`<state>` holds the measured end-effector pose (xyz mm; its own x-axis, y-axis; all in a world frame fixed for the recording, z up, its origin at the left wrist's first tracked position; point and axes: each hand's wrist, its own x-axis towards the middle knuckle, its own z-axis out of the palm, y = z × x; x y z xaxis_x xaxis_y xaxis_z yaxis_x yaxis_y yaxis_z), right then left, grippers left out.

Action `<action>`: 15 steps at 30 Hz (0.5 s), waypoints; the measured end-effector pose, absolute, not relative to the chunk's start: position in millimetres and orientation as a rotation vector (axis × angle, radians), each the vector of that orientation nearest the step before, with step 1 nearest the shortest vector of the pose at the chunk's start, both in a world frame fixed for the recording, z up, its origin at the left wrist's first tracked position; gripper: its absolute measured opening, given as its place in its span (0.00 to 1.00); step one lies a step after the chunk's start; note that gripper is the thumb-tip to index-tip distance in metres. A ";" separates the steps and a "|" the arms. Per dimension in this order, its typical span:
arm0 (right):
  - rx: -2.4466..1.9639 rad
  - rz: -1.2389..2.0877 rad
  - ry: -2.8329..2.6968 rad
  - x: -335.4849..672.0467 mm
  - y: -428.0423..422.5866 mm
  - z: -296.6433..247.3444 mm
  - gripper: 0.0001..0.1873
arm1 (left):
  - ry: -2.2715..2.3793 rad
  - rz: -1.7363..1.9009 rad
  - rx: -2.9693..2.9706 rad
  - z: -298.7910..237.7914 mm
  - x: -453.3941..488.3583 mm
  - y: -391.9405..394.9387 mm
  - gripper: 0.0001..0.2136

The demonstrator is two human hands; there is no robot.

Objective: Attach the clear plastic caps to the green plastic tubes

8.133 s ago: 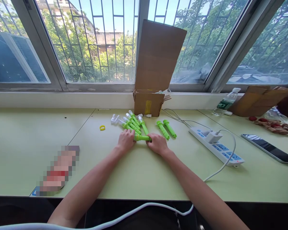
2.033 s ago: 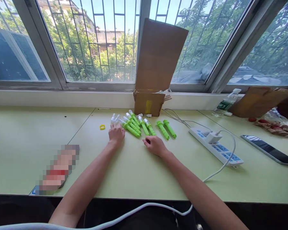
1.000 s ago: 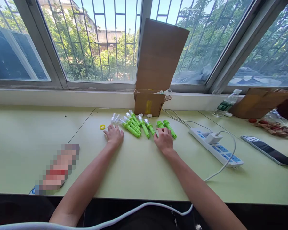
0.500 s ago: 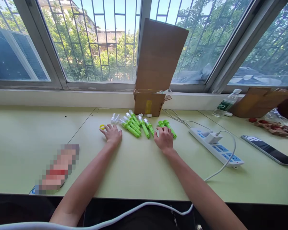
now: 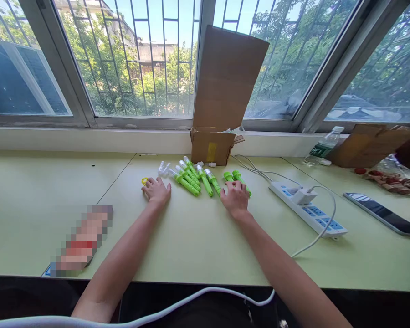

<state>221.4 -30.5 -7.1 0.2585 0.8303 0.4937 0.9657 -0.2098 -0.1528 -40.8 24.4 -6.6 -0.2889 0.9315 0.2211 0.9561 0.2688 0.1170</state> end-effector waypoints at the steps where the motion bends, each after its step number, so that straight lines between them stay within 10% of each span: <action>1: -2.120 -0.427 -1.625 221.7 -30.3 -7.0 0.18 | -2.416 -0.348 -1.795 -6.9 -41.1 25.2 0.28; 15: -2.164 -0.374 -1.606 224.3 -29.1 -6.0 0.18 | -2.403 -0.421 -1.770 -10.6 -44.2 30.5 0.26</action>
